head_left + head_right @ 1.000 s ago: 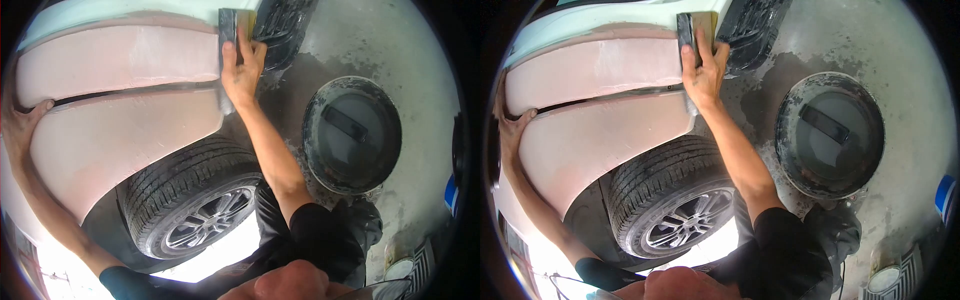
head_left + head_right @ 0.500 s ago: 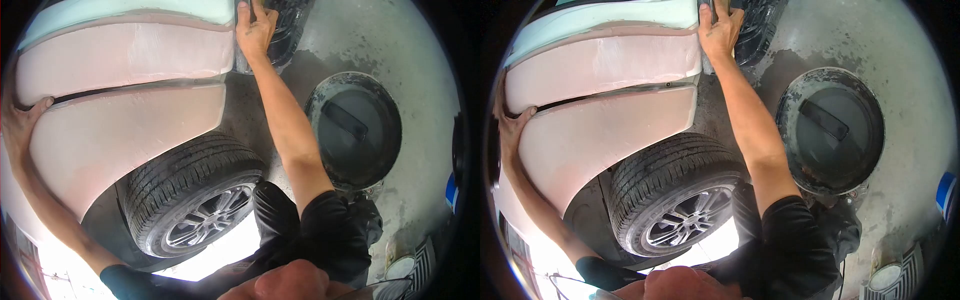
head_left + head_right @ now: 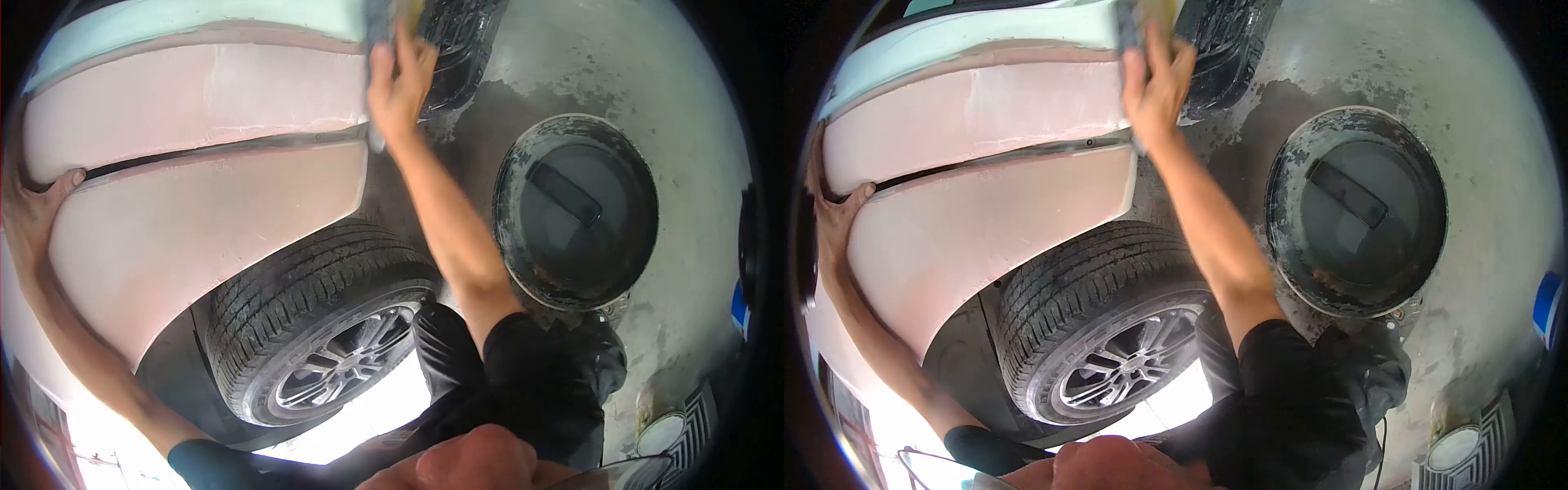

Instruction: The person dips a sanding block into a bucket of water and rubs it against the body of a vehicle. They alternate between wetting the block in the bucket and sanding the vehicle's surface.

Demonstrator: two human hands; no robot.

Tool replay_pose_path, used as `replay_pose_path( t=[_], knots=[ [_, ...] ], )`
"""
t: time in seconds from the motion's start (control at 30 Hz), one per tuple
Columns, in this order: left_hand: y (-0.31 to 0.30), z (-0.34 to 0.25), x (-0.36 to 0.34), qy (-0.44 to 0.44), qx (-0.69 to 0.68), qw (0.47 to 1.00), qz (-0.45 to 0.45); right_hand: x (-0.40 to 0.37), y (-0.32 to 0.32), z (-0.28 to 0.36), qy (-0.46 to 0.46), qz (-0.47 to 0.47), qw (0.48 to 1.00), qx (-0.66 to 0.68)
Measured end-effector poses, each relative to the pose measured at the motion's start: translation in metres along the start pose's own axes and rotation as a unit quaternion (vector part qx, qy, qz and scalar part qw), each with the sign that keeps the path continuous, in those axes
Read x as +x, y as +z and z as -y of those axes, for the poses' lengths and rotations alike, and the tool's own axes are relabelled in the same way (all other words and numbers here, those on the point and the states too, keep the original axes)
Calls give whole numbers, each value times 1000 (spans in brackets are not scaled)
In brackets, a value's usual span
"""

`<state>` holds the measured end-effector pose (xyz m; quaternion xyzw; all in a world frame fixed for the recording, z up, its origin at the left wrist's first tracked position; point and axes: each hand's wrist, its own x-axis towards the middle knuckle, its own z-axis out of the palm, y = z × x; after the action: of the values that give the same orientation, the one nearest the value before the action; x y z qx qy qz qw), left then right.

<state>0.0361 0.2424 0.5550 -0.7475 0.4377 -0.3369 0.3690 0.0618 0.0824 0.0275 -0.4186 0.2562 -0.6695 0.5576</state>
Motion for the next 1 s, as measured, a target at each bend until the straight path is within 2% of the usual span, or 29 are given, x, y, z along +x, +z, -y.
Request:
replay_pose_path(
  t=[0.03, 0.07, 0.17, 0.23, 0.33, 0.37, 0.4, 0.43, 0.5, 0.6, 0.7, 0.8, 0.83, 0.9, 1.0],
  knots=[
    [-2, -4, -1, -4, 0, 1000, -1, -24, -5, 12, -36, 6, 999, 2],
    [-1, -4, -1, -11, -1, 1000, 1, -38, -6, 23, -17, 16, 999, 42],
    [4, 0, -6, -43, -6, 999, 11, -5, 0, 8, -7, 4, 1000, 20],
    [8, 3, -10, -85, -11, 996, 24, 28, 11, -26, -10, 12, 1000, -3],
    [6, -1, -13, -141, -11, 989, 30, 37, 11, -20, 60, -3, 998, 3],
    [1, -10, -10, -103, 0, 995, 8, 26, 3, 0, 118, 25, 992, -32],
    [-4, -19, -8, -64, 14, 998, -16, 8, -6, 19, 76, 29, 996, -45],
    [-6, -23, -8, -70, 21, 997, -11, -10, -8, 30, 43, 11, 999, -9],
    [-1, -13, -10, -82, 28, 996, 1, -17, -8, 33, 54, 1, 998, -22],
    [2, -6, -12, -67, 14, 998, 7, 40, 13, -5, 135, 6, 990, -38],
    [3, -5, -11, -50, 8, 999, 9, 44, 18, -19, 93, -26, 995, -8],
    [0, -4, -15, -43, 7, 999, 6, -15, 5, 17, 7, -51, 998, 27],
    [-1, -4, -16, -42, 7, 999, 5, -12, 4, 18, -4, -45, 999, 29],
    [0, -2, -16, -40, 3, 999, 12, -13, 0, 19, -12, -29, 999, 28],
    [5, -1, -20, -40, -5, 999, 22, 26, 5, 1, 46, -3, 999, 24]
  ],
)
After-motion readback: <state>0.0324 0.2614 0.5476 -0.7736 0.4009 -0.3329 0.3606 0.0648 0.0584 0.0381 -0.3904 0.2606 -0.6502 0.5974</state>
